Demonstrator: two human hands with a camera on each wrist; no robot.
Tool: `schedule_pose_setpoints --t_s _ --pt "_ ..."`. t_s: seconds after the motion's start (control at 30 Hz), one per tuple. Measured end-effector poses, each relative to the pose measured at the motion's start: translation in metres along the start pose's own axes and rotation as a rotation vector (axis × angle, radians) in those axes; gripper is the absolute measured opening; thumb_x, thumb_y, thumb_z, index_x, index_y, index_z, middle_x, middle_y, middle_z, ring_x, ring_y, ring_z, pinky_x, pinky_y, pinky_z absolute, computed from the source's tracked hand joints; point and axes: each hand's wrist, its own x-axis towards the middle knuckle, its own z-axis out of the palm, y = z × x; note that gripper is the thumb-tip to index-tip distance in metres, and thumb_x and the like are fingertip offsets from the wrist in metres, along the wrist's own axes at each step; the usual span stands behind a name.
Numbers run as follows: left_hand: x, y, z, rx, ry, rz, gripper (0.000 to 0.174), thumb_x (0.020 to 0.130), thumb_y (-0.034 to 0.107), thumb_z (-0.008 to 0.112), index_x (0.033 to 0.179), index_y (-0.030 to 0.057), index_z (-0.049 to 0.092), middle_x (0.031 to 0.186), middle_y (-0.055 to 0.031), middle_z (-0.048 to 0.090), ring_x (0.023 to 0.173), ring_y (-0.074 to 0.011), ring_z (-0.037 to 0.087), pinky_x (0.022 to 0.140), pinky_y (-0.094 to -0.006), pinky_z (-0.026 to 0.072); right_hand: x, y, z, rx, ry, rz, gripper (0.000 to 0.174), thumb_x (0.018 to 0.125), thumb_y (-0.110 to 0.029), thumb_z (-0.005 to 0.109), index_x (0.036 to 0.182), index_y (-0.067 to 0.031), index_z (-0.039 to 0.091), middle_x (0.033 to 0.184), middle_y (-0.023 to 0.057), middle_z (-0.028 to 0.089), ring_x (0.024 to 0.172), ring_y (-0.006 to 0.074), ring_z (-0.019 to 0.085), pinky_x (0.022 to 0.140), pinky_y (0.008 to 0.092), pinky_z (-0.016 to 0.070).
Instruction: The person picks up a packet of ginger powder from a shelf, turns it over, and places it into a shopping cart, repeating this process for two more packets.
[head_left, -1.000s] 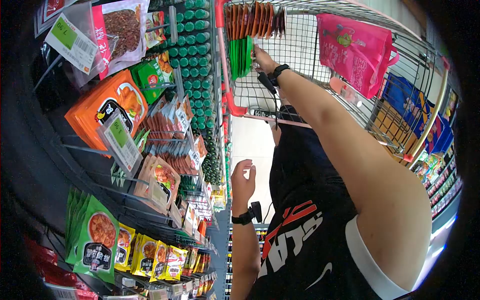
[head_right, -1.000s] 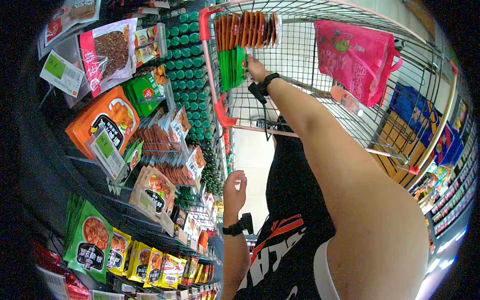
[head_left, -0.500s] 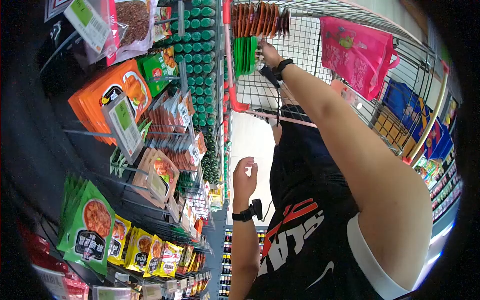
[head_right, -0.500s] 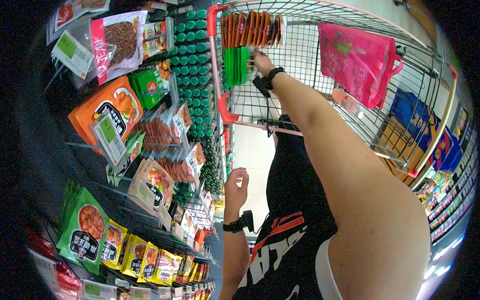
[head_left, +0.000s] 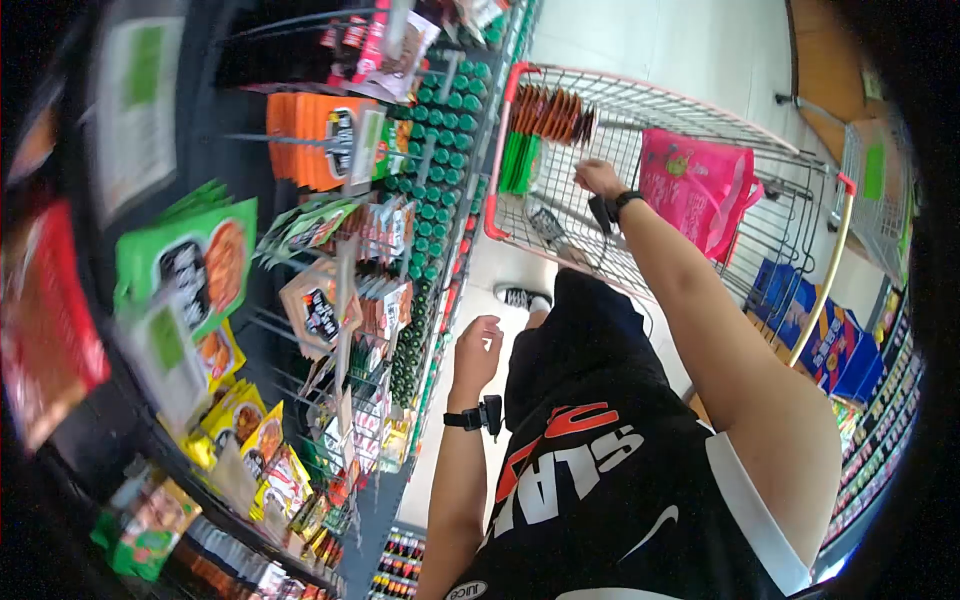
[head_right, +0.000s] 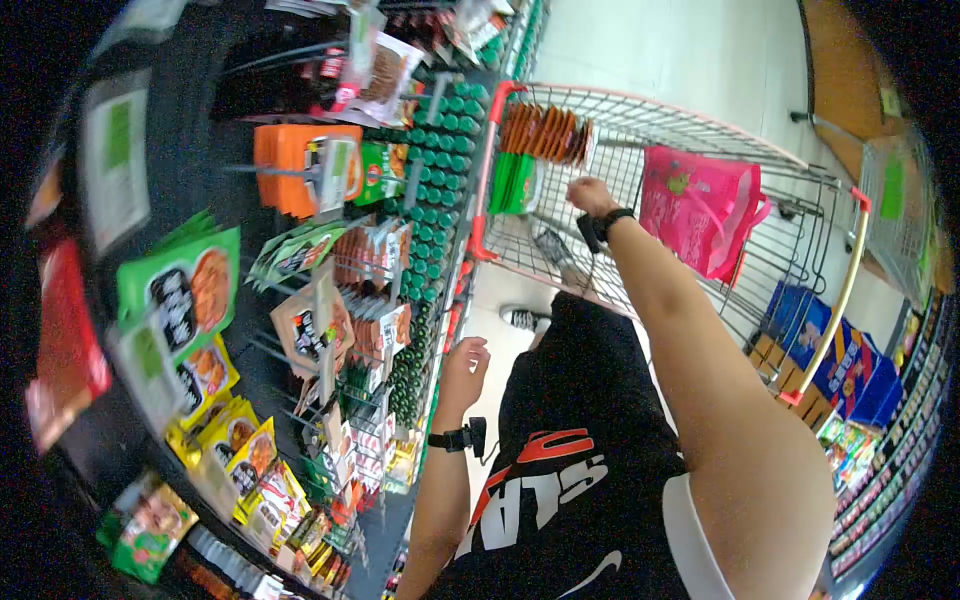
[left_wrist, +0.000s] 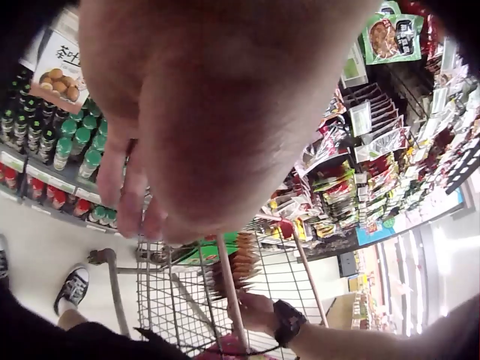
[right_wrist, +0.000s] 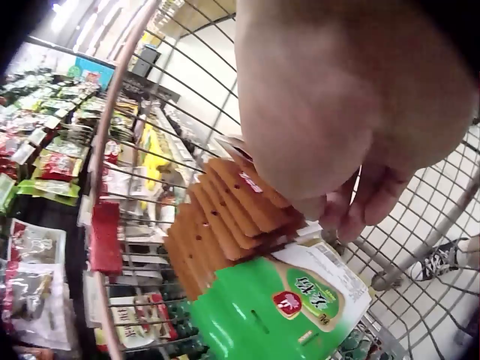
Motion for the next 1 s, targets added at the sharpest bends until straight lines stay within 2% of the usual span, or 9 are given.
schedule_pose_setpoints --t_s 0.03,0.07,0.13,0.23,0.33,0.5,0.7,0.87,1.0 --pt "-0.003 -0.004 -0.001 -0.015 0.004 -0.008 0.022 0.093 0.009 0.068 0.114 0.0046 0.065 0.087 -0.0111 0.071 0.085 -0.0227 0.071 0.079 -0.0359 0.056 -0.016 -0.025 -0.006 -0.249 -0.067 -0.006 0.021 0.098 -0.022 0.065 0.09 -0.0024 0.066 0.07 0.0017 0.061 0.056 0.0092 0.053 0.05 0.0254 0.0433" --pt "-0.008 -0.009 -0.001 -0.024 0.025 0.045 0.022 0.093 0.008 0.068 0.115 0.0067 0.066 0.083 -0.0103 0.07 0.079 -0.0221 0.07 0.073 -0.0363 0.0557 -0.018 -0.024 -0.008 -0.151 -0.02 0.003 0.018 0.098 -0.021 0.066 0.097 -0.0034 0.065 0.068 0.0001 0.057 0.057 0.0096 0.053 0.051 0.0257 0.0442" --pt "-0.021 -0.016 -0.005 -0.027 0.041 0.063 0.018 0.094 0.011 0.064 0.112 0.007 0.066 0.079 -0.0165 0.069 0.077 -0.0339 0.069 0.069 -0.0418 0.0538 -0.035 -0.045 -0.016 -0.276 -0.128 -0.156 0.024 0.098 -0.026 0.065 0.099 -0.0016 0.067 0.068 0.0028 0.059 0.054 0.0107 0.052 0.049 0.0282 0.0399" --pt "-0.044 -0.031 -0.014 0.096 0.125 0.118 0.019 0.099 0.025 0.06 0.106 0.009 0.064 0.079 -0.0207 0.067 0.078 -0.0427 0.066 0.068 -0.0512 0.0509 -0.135 -0.124 0.039 0.124 -0.108 -0.34 0.03 0.1 -0.037 0.066 0.099 -0.0075 0.067 0.063 -0.004 0.048 0.054 0.0087 0.045 0.052 0.0248 0.038" --pt "-0.065 -0.042 -0.027 0.092 0.168 0.196 0.022 0.096 0.029 0.065 0.096 0.0072 0.064 0.076 -0.0188 0.067 0.075 -0.0409 0.066 0.065 -0.0488 0.0499 -0.239 -0.2 0.085 0.43 -0.323 -0.423 0.034 0.105 -0.029 0.059 0.075 -0.0141 0.052 0.059 -0.0042 0.039 0.049 0.0088 0.036 0.049 0.0261 0.0319" --pt "-0.1 -0.053 -0.043 0.126 0.286 0.237 0.032 0.094 0.034 0.066 0.081 0.0045 0.063 0.073 -0.0154 0.065 0.074 -0.0376 0.065 0.064 -0.0466 0.0483 -0.374 -0.278 0.169 0.301 -0.981 -0.742 0.03 0.108 -0.025 0.05 0.082 -0.0108 0.052 0.061 -0.0049 0.039 0.051 0.0092 0.037 0.051 0.0268 0.0346" --pt "-0.146 -0.072 -0.039 -0.014 0.443 0.319 0.027 0.094 0.028 0.068 0.089 0.0022 0.067 0.083 -0.0162 0.068 0.078 -0.0354 0.066 0.069 -0.0444 0.0509 -0.507 -0.298 0.287 -0.069 -1.16 -1.019 0.004 0.101 -0.008 0.062 0.104 -0.0053 0.061 0.095 0.0017 0.064 0.081 0.0091 0.059 0.072 0.025 0.0497" --pt "-0.19 -0.116 -0.023 -0.048 0.523 0.265 0.023 0.095 0.027 0.068 0.095 0.0036 0.066 0.087 -0.0135 0.07 0.081 -0.0315 0.068 0.071 -0.0413 0.0531 -0.556 -0.286 0.366 -0.304 -1.107 -1.026 0.042 0.097 -0.008 0.064 0.137 0.0006 0.055 0.134 0.0079 0.062 0.127 0.0169 0.057 0.102 0.0331 0.0495" --pt "-0.231 -0.159 -0.003 -0.098 0.626 0.153 0.021 0.094 0.026 0.069 0.095 0.0047 0.067 0.086 -0.0128 0.071 0.082 -0.0301 0.069 0.071 -0.0402 0.0537 -0.563 -0.275 0.423 -0.17 -1.065 -0.849 0.066 0.096 -0.012 0.067 0.152 0.0027 0.034 0.148 0.0171 0.047 0.131 0.0263 0.054 0.103 0.0347 0.0484"
